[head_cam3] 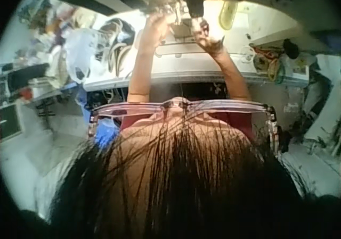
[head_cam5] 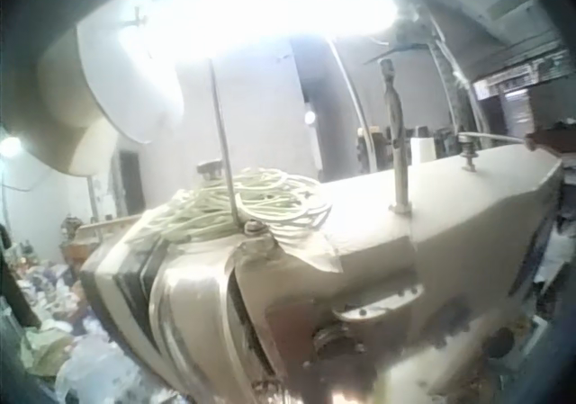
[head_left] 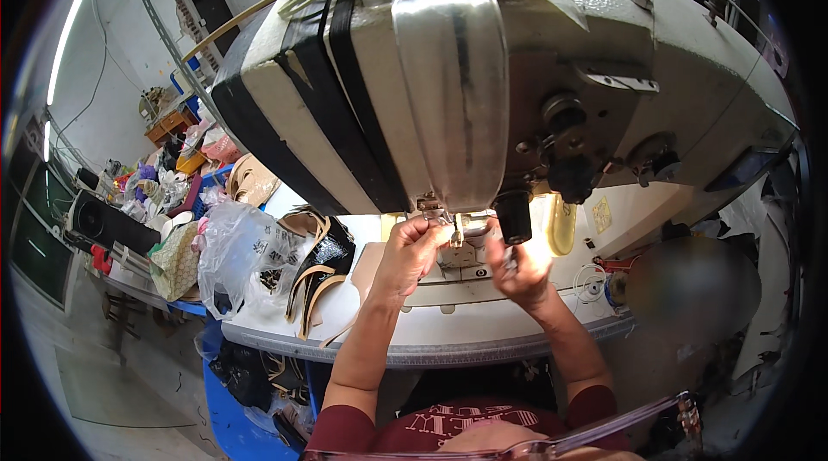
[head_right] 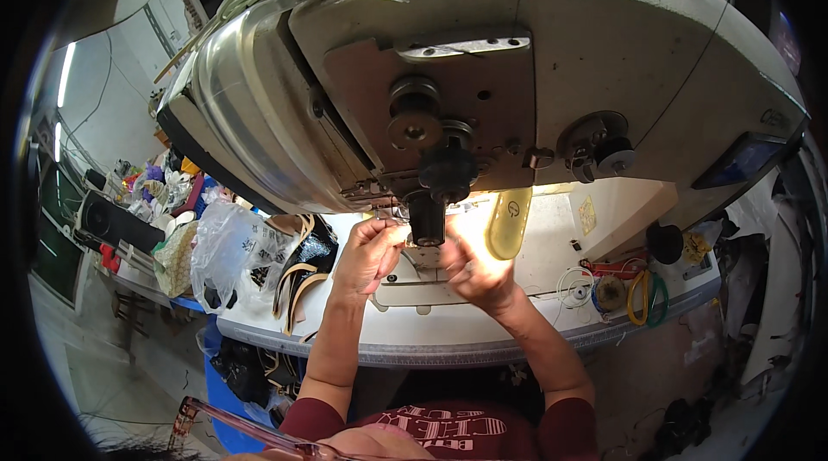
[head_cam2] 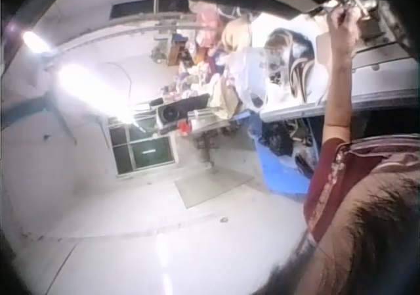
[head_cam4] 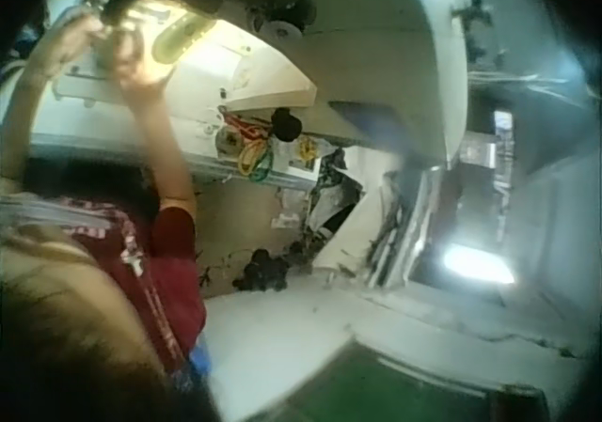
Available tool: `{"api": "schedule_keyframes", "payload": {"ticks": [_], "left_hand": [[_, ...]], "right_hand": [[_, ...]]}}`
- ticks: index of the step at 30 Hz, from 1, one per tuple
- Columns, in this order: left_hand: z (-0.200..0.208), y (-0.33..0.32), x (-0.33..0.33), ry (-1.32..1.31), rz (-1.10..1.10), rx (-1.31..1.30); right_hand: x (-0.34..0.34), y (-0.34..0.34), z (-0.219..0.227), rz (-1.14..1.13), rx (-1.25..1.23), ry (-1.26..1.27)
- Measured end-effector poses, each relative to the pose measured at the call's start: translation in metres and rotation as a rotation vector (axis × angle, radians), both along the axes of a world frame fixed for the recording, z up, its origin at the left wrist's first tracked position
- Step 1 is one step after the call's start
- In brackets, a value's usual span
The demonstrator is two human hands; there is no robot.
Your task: The person binds the edges of shoe upper pieces by feeding them through an edge-binding sewing machine and trims excess tape and thread with thread snips.
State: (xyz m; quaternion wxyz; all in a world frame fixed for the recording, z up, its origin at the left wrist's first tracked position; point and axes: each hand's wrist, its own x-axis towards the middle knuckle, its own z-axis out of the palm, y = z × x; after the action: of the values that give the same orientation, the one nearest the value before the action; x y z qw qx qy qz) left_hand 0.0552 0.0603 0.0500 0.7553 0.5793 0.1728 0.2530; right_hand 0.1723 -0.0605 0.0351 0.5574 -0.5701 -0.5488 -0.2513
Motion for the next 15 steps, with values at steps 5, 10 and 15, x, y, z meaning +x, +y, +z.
{"api": "schedule_keyframes", "payload": {"ticks": [5,10,15], "left_hand": [[-0.002,-0.001,0.0,-0.035,0.001,-0.048],[-0.001,-0.002,-0.001,-0.014,0.045,-0.075],[0.004,0.001,-0.002,0.022,0.014,-0.07]], "right_hand": [[0.025,0.003,-0.012,0.08,-0.12,0.447],[0.027,0.006,-0.006,0.183,-0.152,0.461],[0.03,0.003,-0.014,0.867,-0.026,0.933]]}}
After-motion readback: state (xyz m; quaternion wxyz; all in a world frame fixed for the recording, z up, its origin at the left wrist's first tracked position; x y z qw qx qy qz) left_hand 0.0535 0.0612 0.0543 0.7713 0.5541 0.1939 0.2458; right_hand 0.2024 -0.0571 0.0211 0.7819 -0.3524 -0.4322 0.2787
